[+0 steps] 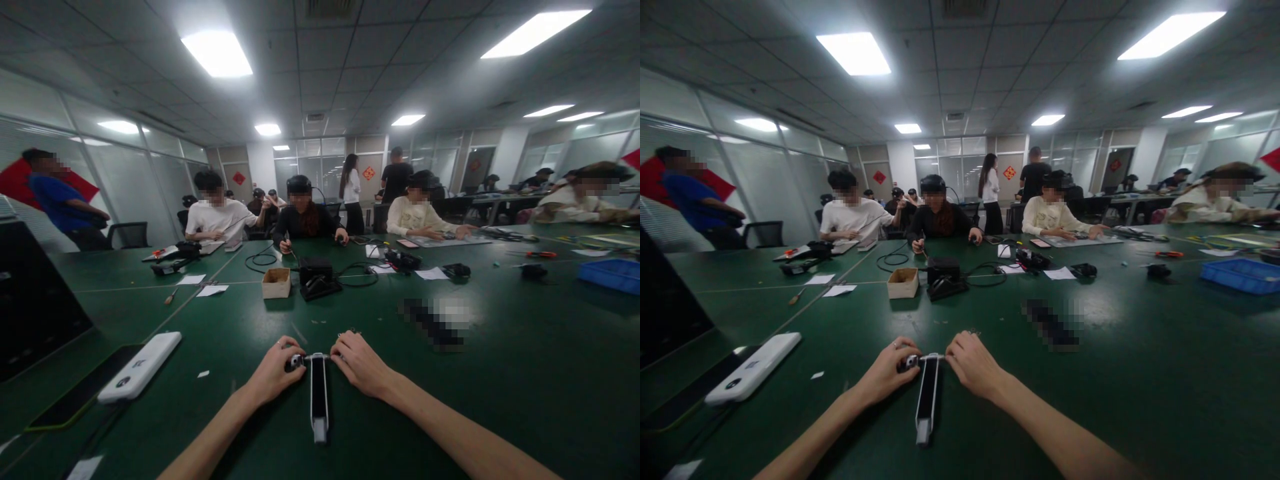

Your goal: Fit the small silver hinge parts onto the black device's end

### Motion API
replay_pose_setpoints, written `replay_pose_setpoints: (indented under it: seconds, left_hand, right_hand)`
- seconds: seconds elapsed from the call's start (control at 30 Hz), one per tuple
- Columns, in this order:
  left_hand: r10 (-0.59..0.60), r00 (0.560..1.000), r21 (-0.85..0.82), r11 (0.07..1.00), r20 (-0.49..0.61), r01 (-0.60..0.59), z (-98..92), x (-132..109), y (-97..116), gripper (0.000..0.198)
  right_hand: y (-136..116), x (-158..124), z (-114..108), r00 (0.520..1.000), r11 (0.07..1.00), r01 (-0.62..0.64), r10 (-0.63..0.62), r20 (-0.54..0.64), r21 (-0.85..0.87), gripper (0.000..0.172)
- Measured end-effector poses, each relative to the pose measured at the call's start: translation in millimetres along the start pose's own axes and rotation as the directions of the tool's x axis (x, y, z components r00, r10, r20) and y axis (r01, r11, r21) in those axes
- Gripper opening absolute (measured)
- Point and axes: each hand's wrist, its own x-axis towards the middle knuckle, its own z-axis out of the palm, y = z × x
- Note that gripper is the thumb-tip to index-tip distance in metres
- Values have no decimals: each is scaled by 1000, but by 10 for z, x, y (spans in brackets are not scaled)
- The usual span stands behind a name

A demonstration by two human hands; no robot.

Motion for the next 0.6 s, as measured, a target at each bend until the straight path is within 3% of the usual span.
replay_pose_setpoints:
  seconds: [0.33, 0.6]
  left_hand:
    - [23, 1000, -9, 1000, 10, -23, 23, 10, 52, 25]
    - [3, 999, -30, 1000, -44, -4, 31, 12, 71, 22]
  right_hand:
    - [52, 15, 98, 999, 999, 33, -33, -13, -18, 18]
    - [13, 3, 35, 1000, 1000, 16, -16, 1, -16, 17]
